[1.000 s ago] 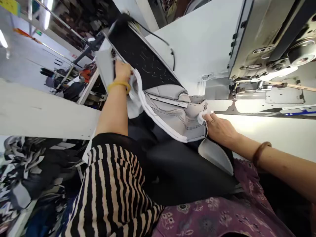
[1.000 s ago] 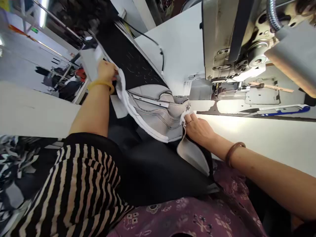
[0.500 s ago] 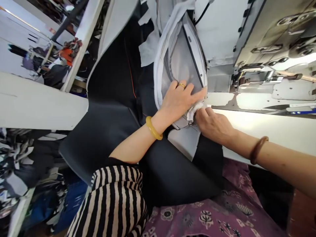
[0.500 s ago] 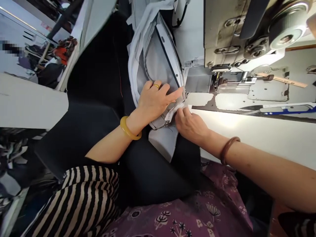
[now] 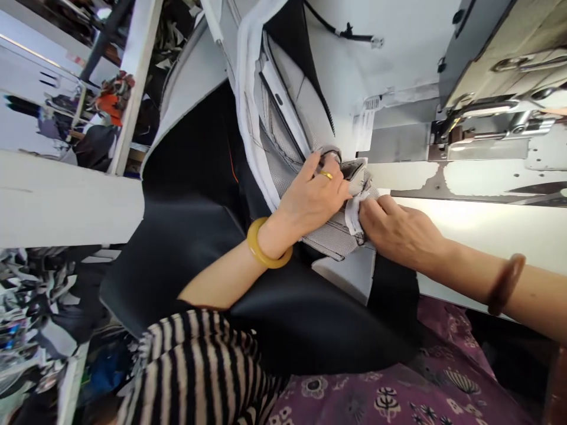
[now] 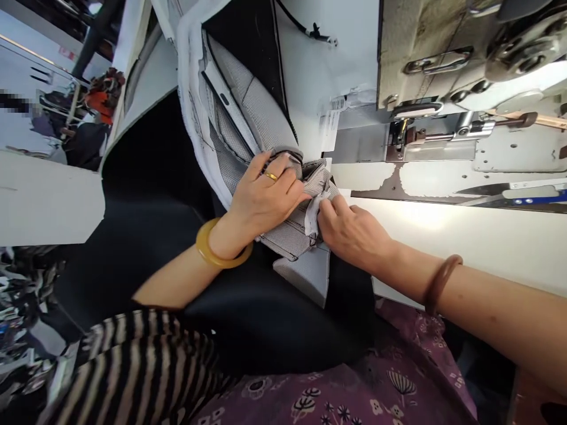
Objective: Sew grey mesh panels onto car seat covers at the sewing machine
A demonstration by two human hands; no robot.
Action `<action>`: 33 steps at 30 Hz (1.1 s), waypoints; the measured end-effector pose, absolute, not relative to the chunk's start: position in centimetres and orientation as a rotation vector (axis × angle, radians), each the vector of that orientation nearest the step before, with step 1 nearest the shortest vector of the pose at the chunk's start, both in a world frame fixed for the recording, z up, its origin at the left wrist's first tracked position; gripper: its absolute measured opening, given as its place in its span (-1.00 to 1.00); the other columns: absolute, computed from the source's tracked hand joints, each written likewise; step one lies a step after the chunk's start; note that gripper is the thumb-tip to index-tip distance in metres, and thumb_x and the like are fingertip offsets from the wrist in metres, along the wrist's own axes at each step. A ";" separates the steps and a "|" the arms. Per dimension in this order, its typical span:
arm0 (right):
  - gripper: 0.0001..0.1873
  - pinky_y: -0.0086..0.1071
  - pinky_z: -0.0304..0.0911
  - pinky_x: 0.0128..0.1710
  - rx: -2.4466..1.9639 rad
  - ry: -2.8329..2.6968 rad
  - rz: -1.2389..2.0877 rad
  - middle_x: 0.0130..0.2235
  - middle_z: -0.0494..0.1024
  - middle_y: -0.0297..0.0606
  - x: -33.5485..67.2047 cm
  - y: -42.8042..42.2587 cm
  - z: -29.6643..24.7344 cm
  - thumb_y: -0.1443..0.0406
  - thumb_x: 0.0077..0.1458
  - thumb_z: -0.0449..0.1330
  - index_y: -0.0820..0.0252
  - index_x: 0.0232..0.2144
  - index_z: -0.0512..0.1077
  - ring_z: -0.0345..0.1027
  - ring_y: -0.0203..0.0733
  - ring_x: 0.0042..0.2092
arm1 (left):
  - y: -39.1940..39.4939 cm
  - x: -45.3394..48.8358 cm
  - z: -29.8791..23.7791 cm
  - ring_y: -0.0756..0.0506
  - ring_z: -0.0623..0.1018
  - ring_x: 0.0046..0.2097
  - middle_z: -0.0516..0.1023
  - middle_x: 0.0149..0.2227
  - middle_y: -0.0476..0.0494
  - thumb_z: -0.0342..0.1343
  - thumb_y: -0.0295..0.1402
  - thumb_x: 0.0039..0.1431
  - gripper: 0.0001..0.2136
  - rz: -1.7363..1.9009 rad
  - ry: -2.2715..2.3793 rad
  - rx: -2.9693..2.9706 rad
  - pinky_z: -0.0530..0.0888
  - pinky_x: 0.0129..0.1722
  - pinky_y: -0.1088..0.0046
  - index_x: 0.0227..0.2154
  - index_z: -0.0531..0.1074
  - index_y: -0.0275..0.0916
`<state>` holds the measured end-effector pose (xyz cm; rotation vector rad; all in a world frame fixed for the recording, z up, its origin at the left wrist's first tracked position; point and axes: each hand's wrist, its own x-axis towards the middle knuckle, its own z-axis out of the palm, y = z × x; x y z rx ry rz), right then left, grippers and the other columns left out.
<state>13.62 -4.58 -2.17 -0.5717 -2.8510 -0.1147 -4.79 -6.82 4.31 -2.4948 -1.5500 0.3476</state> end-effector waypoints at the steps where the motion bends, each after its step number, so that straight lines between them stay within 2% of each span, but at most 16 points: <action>1: -0.68 -0.36 -0.05 -0.51 -0.558 -2.840 -0.126 -0.34 0.43 -0.07 13.7 -4.6 -2.2 0.55 0.12 -0.08 0.35 -0.37 0.47 0.16 -0.14 -0.31 | -6.8 -4.9 3.8 -0.19 0.48 0.03 0.53 -0.19 -0.22 -0.33 -0.28 0.42 -0.59 0.345 -1.608 -2.468 0.35 0.07 0.15 -0.20 0.45 -0.24; 3: -0.68 -0.37 -0.01 -0.50 -0.528 -2.831 -0.132 -0.34 0.44 -0.07 13.7 -4.6 -2.2 0.55 0.12 -0.08 0.36 -0.35 0.48 0.18 -0.14 -0.31 | -6.8 -5.3 2.8 -0.17 0.50 -0.09 0.52 -0.27 -0.22 -0.33 -0.28 0.42 -0.59 0.303 -1.682 -2.434 0.37 -0.06 0.21 -0.13 0.46 -0.23; 6: -0.67 -0.37 0.08 -0.47 -0.530 -2.828 -0.127 -0.34 0.46 -0.08 13.9 -4.6 -2.2 0.56 0.11 -0.07 0.35 -0.36 0.49 0.23 -0.16 -0.32 | -6.9 -5.8 1.7 -0.15 0.48 -0.10 0.51 -0.29 -0.17 -0.28 -0.33 0.41 -0.62 0.218 -1.623 -2.453 0.33 -0.13 0.27 0.15 0.30 -0.09; 8: -0.65 -0.36 0.17 -0.42 -0.524 -2.801 -0.134 -0.31 0.48 -0.07 14.0 -4.6 -2.4 0.56 0.12 -0.08 0.37 -0.33 0.51 0.29 -0.14 -0.28 | -6.7 -6.0 1.5 -0.14 0.47 -0.11 0.50 -0.32 -0.14 -0.27 -0.37 0.41 -0.61 0.201 -1.564 -2.458 0.31 -0.18 0.28 0.20 0.25 -0.03; 12: -0.60 -0.28 0.31 -0.16 -0.480 -2.683 -0.168 -0.02 0.49 0.16 14.2 -4.8 -3.2 0.54 0.17 -0.11 0.56 -0.10 0.47 0.34 -0.03 0.02 | -6.1 -5.7 1.3 -0.14 0.46 -0.12 0.51 -0.30 -0.16 -0.26 -0.37 0.41 -0.63 0.186 -1.537 -2.444 0.29 -0.21 0.29 0.11 0.37 -0.11; 14: -0.59 -0.25 0.31 -0.08 -0.454 -2.664 -0.199 0.04 0.45 0.26 14.3 -4.8 -3.4 0.53 0.18 -0.10 0.64 -0.04 0.43 0.33 0.00 0.07 | -5.9 -5.5 1.3 -0.13 0.46 -0.13 0.51 -0.26 -0.17 -0.25 -0.40 0.40 -0.63 0.177 -1.553 -2.438 0.28 -0.20 0.30 0.06 0.41 -0.13; 17: -0.61 -0.23 0.31 -0.09 -0.425 -2.678 -0.293 -0.01 0.47 0.33 14.1 -4.8 -3.4 0.52 0.18 -0.07 0.69 -0.05 0.42 0.38 0.03 0.02 | -5.8 -5.3 1.3 -0.11 0.47 -0.17 0.51 -0.20 -0.16 -0.23 -0.43 0.39 -0.62 0.155 -1.558 -2.420 0.28 -0.20 0.31 0.10 0.39 -0.09; 21: -0.66 -0.27 0.32 -0.21 -0.417 -2.704 -0.413 -0.09 0.51 0.30 13.7 -4.6 -2.9 0.51 0.17 -0.04 0.64 -0.14 0.46 0.42 -0.04 -0.14 | -5.2 -5.2 1.5 -0.12 0.48 -0.21 0.51 -0.22 -0.10 -0.16 -0.46 0.36 -0.61 0.179 -1.461 -2.477 0.26 -0.23 0.30 0.12 0.34 0.07; 26: -0.66 -0.30 0.27 -0.32 -0.390 -2.722 -0.451 -0.15 0.54 0.25 13.6 -4.4 -2.6 0.54 0.15 -0.06 0.62 -0.17 0.48 0.38 -0.10 -0.23 | -4.2 -4.8 1.6 -0.13 0.50 -0.25 0.52 -0.38 -0.08 -0.13 -0.42 0.36 -0.75 0.204 -1.451 -2.449 0.26 -0.26 0.30 -0.16 0.47 -0.19; 29: -0.65 -0.31 0.25 -0.33 -0.424 -2.785 -0.455 -0.19 0.56 0.16 13.6 -4.4 -2.6 0.53 0.17 -0.08 0.54 -0.19 0.49 0.36 -0.13 -0.26 | -4.0 -4.8 1.4 -0.13 0.49 -0.22 0.52 -0.41 -0.08 -0.13 -0.39 0.37 -0.75 0.193 -1.460 -2.459 0.25 -0.25 0.30 -0.29 0.46 -0.21; 33: -0.62 -0.30 0.25 -0.31 -0.450 -2.771 -0.564 -0.14 0.56 0.14 13.4 -4.4 -2.7 0.53 0.17 -0.09 0.56 -0.12 0.48 0.38 -0.12 -0.24 | -3.6 -5.0 0.9 -0.14 0.45 -0.21 0.53 -0.39 -0.09 -0.14 -0.34 0.39 -0.74 0.200 -1.536 -2.485 0.24 -0.22 0.27 -0.31 0.44 -0.19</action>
